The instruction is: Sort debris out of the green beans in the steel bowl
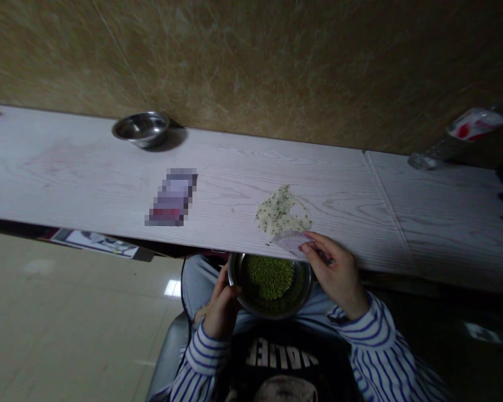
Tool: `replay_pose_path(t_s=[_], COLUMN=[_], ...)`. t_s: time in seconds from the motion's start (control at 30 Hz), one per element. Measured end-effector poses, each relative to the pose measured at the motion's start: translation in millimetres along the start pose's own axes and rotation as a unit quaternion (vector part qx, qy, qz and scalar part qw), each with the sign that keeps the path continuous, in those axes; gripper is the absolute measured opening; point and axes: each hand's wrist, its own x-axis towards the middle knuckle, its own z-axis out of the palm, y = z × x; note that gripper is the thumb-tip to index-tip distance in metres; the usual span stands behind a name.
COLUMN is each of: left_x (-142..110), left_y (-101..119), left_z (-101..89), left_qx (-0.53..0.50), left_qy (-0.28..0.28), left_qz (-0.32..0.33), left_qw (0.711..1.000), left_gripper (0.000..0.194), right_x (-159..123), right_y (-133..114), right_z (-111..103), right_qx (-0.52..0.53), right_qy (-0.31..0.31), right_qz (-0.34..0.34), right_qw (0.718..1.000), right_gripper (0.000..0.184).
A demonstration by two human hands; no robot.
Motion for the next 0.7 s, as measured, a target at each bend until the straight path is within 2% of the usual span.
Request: replay_pose_path(t_s=[0.27,0.7], left_x=[-0.7,1.1], left_y=[1.7,1.7], left_z=[-0.5,-2.6], left_qx=[-0.002,-0.012], left_qy=[-0.011,-0.013], left_qz=[0.015,0.012], left_qw=[1.000,1.000], left_gripper=[0.056,0.056], right_x=[-0.9,-4.7], right_y=[-2.8,2.7], right_z=[3.7,1.5], right_qx=[0.001,-0.009], right_qy=[-0.024,-0.003], right_qz=[-0.010,-0.009], right_qw=[1.000,1.000], right_gripper=[0.028,0.028])
